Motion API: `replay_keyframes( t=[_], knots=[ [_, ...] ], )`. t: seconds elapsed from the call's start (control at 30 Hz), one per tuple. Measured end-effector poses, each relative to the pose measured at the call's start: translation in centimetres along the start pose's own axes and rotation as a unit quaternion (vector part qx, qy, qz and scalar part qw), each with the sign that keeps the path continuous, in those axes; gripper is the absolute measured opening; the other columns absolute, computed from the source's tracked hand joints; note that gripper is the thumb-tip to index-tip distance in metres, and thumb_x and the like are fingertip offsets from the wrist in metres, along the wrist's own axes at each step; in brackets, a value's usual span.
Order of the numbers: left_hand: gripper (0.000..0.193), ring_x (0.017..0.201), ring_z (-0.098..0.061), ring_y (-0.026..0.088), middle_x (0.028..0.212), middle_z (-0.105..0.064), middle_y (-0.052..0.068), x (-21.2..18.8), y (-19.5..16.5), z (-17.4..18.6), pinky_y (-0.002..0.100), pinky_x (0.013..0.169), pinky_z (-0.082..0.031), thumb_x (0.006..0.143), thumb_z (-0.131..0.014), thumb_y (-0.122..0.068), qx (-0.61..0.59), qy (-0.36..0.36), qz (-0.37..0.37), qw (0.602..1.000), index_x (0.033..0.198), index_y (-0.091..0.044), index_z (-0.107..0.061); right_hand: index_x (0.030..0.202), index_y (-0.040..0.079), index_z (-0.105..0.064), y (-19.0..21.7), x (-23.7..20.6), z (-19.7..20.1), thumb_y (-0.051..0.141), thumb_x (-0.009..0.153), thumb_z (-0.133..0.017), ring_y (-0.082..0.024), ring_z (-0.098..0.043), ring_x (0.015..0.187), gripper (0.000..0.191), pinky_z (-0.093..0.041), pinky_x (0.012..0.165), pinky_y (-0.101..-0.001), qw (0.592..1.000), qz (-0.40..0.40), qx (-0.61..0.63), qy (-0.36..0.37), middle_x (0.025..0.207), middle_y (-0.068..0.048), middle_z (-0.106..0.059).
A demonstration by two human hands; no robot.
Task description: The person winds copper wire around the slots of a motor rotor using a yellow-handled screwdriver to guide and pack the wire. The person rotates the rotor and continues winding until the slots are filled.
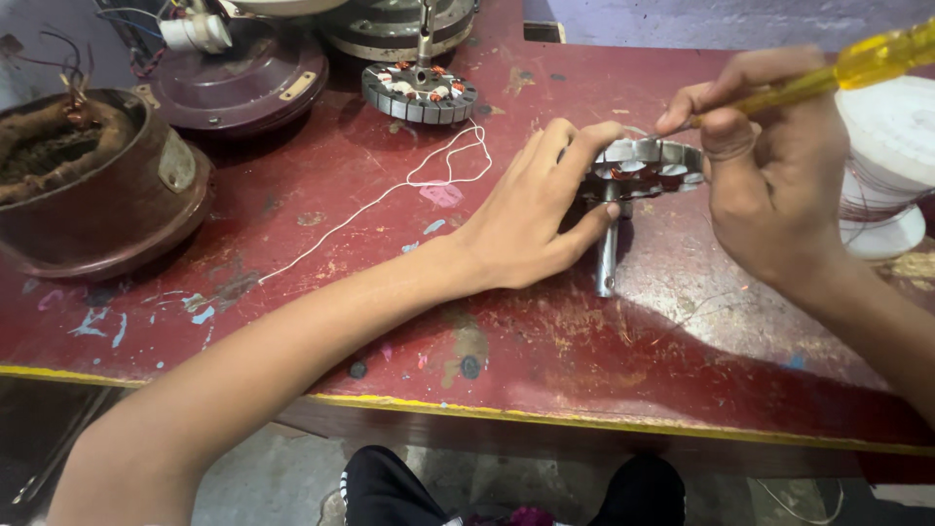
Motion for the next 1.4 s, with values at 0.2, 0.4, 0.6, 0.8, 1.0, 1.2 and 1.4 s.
replay_keyframes(
  t=[0.2,0.4,0.6,0.8,1.0,1.2,1.4],
  knots=[
    [0.06,0.116,-0.052,0.039,0.121,-0.048,0.019,-0.1,0.1,0.0,0.049,0.101,-0.044,0.1,-0.069,-0.02,0.003,0.002,0.002,1.0,0.148,-0.008,-0.035,0.119,-0.002,-0.046,-0.6,-0.4,0.7,0.02,0.126,-0.051,-0.019,-0.073,0.104,0.023,-0.062,0.083,-0.0235,0.997,0.058,-0.039,0.031,0.102,-0.013,-0.062],
    [0.061,0.116,-0.052,0.04,0.122,-0.048,0.02,0.0,0.1,0.0,0.05,0.101,-0.044,0.099,-0.07,-0.018,0.005,-0.001,-0.007,1.0,0.148,-0.007,-0.035,0.11,0.001,-0.049,-1.1,0.3,0.5,0.02,0.114,-0.047,-0.009,-0.052,0.061,0.019,-0.037,0.046,-0.0216,0.994,-0.077,-0.008,-0.076,0.094,-0.014,-0.064],
    [0.062,0.114,-0.053,0.039,0.121,-0.048,0.02,0.1,0.2,0.2,0.049,0.1,-0.044,0.098,-0.07,-0.016,0.006,0.009,-0.013,1.0,0.147,-0.005,-0.035,0.102,0.005,-0.055,-2.6,0.3,1.0,0.014,0.115,-0.046,-0.003,-0.037,0.048,0.018,-0.028,0.04,-0.0193,0.933,-0.276,0.206,-0.108,0.1,-0.009,-0.07],
    [0.062,0.116,-0.053,0.04,0.121,-0.047,0.02,-0.1,0.2,0.3,0.049,0.1,-0.045,0.097,-0.069,-0.015,0.005,0.003,-0.022,1.0,0.147,-0.006,-0.035,0.107,-0.006,-0.051,-0.2,0.2,0.6,0.005,0.118,-0.043,-0.009,-0.055,0.067,0.018,-0.039,0.046,-0.0201,0.997,-0.011,-0.066,-0.024,0.097,-0.019,-0.067],
    [0.062,0.117,-0.052,0.04,0.122,-0.047,0.02,0.0,0.3,0.3,0.049,0.102,-0.045,0.098,-0.069,-0.014,0.011,0.007,-0.03,0.999,0.147,-0.005,-0.034,0.107,0.0,-0.05,-0.1,0.5,0.7,0.012,0.112,-0.044,-0.005,-0.043,0.049,0.014,-0.031,0.042,-0.0211,0.996,-0.086,-0.014,-0.034,0.093,-0.014,-0.068],
    [0.061,0.115,-0.053,0.04,0.121,-0.047,0.021,0.0,0.2,0.4,0.049,0.101,-0.045,0.097,-0.069,-0.015,0.015,0.015,-0.024,0.999,0.146,-0.004,-0.034,0.101,0.007,-0.053,-2.0,0.7,1.0,0.018,0.113,-0.046,-0.002,-0.037,0.046,0.018,-0.03,0.041,-0.0173,0.923,-0.316,0.195,-0.096,0.097,-0.006,-0.072],
    [0.061,0.114,-0.053,0.04,0.12,-0.047,0.021,0.0,0.3,0.5,0.049,0.099,-0.045,0.097,-0.07,-0.015,0.017,0.014,-0.023,0.999,0.145,-0.004,-0.034,0.106,-0.004,-0.054,0.2,0.8,0.6,0.015,0.12,-0.05,-0.011,-0.057,0.068,0.023,-0.041,0.047,-0.0186,1.0,-0.03,0.002,-0.005,0.095,-0.018,-0.067]
  ],
)
Point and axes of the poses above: each hand's wrist, its own x-axis towards the middle knuckle, its own z-axis out of the back of the hand, y = z × x, the point moved 4 cm from there along x, towards the middle knuckle
